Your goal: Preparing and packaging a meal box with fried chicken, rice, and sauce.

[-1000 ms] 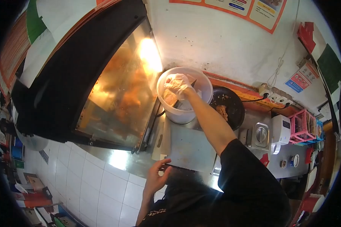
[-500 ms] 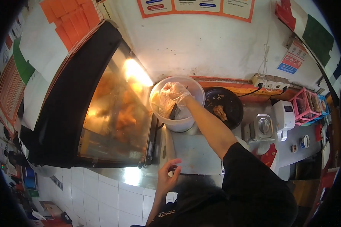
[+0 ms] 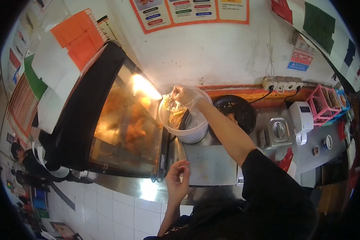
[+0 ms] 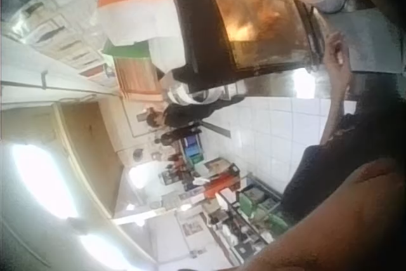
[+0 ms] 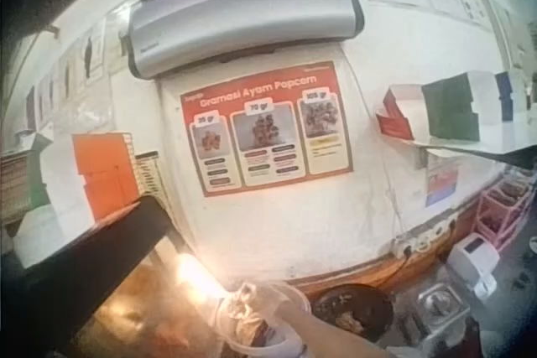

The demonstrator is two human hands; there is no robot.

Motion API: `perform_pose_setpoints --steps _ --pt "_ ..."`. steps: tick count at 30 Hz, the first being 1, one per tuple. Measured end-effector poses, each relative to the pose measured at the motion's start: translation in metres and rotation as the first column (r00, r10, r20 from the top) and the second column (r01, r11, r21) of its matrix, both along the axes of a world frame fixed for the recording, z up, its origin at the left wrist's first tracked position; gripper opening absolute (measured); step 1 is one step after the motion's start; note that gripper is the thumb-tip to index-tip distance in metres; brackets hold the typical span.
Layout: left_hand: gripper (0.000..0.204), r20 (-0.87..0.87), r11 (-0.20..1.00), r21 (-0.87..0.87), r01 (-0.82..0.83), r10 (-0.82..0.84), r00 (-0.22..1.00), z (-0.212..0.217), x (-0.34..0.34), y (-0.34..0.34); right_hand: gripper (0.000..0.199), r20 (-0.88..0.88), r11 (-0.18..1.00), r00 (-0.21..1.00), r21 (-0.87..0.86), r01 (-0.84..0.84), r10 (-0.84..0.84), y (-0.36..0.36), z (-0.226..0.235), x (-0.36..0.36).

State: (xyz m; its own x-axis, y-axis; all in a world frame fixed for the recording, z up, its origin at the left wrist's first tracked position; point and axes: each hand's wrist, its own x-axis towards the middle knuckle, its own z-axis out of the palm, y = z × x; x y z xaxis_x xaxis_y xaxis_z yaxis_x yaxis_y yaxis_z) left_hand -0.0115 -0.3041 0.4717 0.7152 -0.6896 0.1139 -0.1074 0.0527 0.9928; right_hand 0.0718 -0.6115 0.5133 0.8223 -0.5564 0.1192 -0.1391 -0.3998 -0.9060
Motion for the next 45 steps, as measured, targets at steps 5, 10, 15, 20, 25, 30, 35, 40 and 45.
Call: perform_pose_setpoints --steps 5,10,15,20,25,30,35,40,45 --pt "0.026 -0.162 0.953 -0.196 -0.230 0.199 0.966 0.019 0.014 -0.041 0.018 0.266 0.879 0.957 0.422 -0.223 0.115 0.044 0.018 -0.081" --pt "0.024 -0.040 0.988 -0.137 0.066 -0.072 0.997 0.023 0.009 -0.067 0.020 0.276 0.947 0.961 0.308 -0.088 0.000 0.103 0.011 -0.209" --pt "0.039 -0.145 0.833 0.060 0.550 -0.538 0.830 0.000 -0.062 -0.067 0.033 0.001 0.963 0.977 0.169 0.208 -0.211 0.123 0.002 -0.363" --pt "0.046 -0.256 0.692 0.042 0.720 -0.689 0.678 -0.013 -0.129 -0.085 0.022 0.090 0.316 0.305 0.145 0.938 -0.948 0.164 -0.016 -0.537" --pt "0.038 -0.160 0.712 0.217 0.667 -0.648 0.744 -0.017 -0.138 -0.081 0.027 -0.255 0.442 0.368 -0.368 0.818 -0.894 0.181 -0.104 -0.609" --pt "0.034 -0.054 0.852 0.239 0.467 -0.468 0.882 -0.022 -0.167 -0.075 0.035 -0.160 0.438 0.418 -0.501 0.746 -0.894 0.124 -0.203 -0.647" --pt "0.063 0.066 0.623 0.388 0.679 -0.754 0.654 -0.052 -0.284 -0.084 0.034 -0.625 0.810 0.546 -0.553 0.194 -0.557 0.082 -0.249 -0.618" --pt "0.060 0.420 0.740 0.398 0.543 -0.673 0.609 -0.117 -0.344 -0.115 0.035 -0.675 0.912 0.623 -0.366 0.184 -0.396 0.066 -0.231 -0.622" --pt "0.047 0.250 0.616 0.456 0.642 -0.781 0.572 -0.095 -0.324 -0.104 0.039 -0.495 0.822 0.687 -0.496 0.279 -0.532 0.088 -0.252 -0.634"
